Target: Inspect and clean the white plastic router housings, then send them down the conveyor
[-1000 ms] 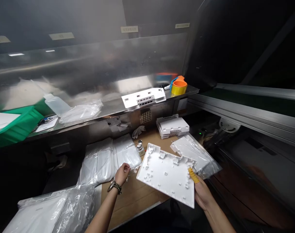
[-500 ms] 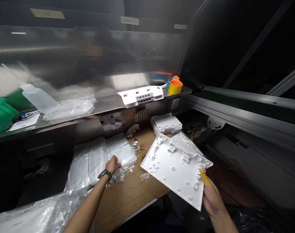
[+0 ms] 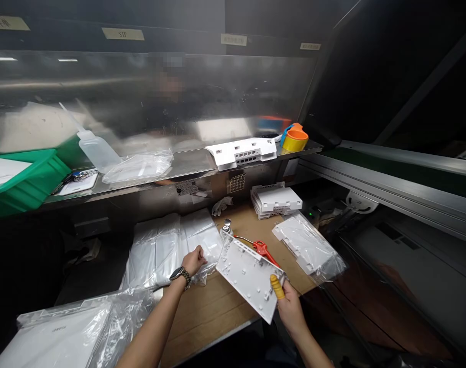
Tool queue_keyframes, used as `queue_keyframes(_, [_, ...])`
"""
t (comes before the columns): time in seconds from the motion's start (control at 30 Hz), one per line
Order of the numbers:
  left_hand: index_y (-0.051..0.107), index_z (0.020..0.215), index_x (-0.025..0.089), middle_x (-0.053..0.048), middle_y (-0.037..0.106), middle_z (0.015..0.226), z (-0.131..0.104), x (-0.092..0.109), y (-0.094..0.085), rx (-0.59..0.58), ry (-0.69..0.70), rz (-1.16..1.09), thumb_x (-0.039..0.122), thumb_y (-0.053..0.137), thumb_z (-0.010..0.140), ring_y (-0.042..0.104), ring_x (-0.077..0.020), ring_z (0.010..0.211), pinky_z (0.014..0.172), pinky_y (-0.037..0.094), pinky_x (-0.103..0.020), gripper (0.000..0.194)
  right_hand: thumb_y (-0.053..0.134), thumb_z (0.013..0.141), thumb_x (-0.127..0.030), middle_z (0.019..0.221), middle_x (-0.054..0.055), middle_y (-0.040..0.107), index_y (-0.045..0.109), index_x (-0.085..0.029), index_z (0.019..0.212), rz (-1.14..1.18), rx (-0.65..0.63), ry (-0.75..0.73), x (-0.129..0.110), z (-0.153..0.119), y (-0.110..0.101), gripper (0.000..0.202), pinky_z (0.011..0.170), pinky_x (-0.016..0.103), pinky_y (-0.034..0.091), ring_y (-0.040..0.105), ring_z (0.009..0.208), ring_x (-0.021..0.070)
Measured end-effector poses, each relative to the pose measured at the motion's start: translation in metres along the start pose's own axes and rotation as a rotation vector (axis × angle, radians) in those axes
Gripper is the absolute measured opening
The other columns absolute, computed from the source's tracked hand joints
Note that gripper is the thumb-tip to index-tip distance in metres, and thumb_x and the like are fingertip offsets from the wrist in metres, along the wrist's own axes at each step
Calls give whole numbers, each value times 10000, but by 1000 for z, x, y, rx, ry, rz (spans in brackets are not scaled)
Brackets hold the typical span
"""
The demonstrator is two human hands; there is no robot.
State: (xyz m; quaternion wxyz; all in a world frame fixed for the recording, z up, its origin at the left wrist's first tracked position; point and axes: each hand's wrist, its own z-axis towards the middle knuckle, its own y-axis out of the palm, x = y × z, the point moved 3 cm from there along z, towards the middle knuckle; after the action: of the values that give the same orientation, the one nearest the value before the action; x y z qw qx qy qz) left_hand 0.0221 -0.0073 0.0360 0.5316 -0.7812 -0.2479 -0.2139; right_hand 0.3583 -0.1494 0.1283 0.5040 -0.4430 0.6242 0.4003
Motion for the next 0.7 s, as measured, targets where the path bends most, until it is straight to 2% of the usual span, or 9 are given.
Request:
queue_keyframes(0.1, [648, 1131, 157, -59, 699, 1066, -4, 6, 24, -70, 31, -20, 357, 657, 947, 686, -191, 895, 799, 598, -397, 272, 573, 900, -676, 1115, 150, 783, 738, -177, 1139, -146, -102, -121, 8, -3, 20, 578, 908, 416, 588, 733, 1036, 318])
queue_keyframes(0.2, [655, 1110, 154, -54, 699, 1046, -7, 11, 47, -91, 44, 6, 362, 660, 946, 684, -187, 878, 785, 599, -390, 265, 565, 910, -643, 1124, 169, 780, 733, -177, 1176, -227, -122, -180, 19, -5, 34, 562, 926, 432, 581, 731, 1065, 333])
queue_keyframes(0.3, [661, 1088, 154, -53, 698, 1041, -11, 17, 55, -80, 78, 54, 368, 664, 942, 680, -189, 882, 794, 593, -396, 259, 595, 893, -587, 1184, 164, 766, 735, -205, 1203, -272, -150, -226, 25, -8, 43, 512, 981, 443, 556, 715, 1130, 344])
queue_keyframes(0.37, [666, 1081, 162, -59, 695, 1076, -14, 21, 48, -46, 117, 90, 362, 655, 947, 674, -199, 929, 837, 583, -415, 241, 583, 902, -535, 1222, 151, 754, 729, -223, 1229, -301, -164, -252, 26, -9, 45, 475, 983, 437, 558, 706, 1162, 342])
queue_keyframes(0.47, [661, 1139, 190, -91, 634, 1293, -18, 28, 18, 72, 142, 156, 341, 640, 951, 616, -251, 1137, 966, 532, -486, 242, 543, 932, -486, 1252, 153, 740, 722, -219, 1245, -339, -158, -275, 28, -11, 45, 449, 961, 425, 573, 705, 1171, 333])
queue_keyframes(0.57, [590, 1311, 217, -124, 394, 1583, -20, 34, -18, 221, 103, 214, 254, 610, 945, 481, -326, 1323, 1054, 454, -547, 369, 517, 959, -494, 1256, 165, 736, 715, -206, 1257, -356, -128, -287, 30, -12, 43, 458, 930, 408, 590, 707, 1169, 324])
queue_keyframes(0.63, [522, 1415, 244, -115, 210, 1691, -21, 40, -34, 263, 101, 225, 116, 532, 915, 491, -341, 1308, 1011, 472, -504, 517, 503, 971, -523, 1221, 179, 749, 703, -189, 1272, -357, -91, -293, 33, -12, 41, 492, 906, 407, 602, 719, 1142, 325])
queue_keyframes(0.7, [511, 1447, 300, -57, 145, 1726, -22, 50, -39, 228, 143, 211, -1, 477, 825, 597, -309, 1167, 882, 511, -424, 691, 496, 977, -545, 1182, 192, 760, 699, -168, 1277, -353, -52, -301, 35, -14, 37, 522, 912, 420, 602, 728, 1118, 330])
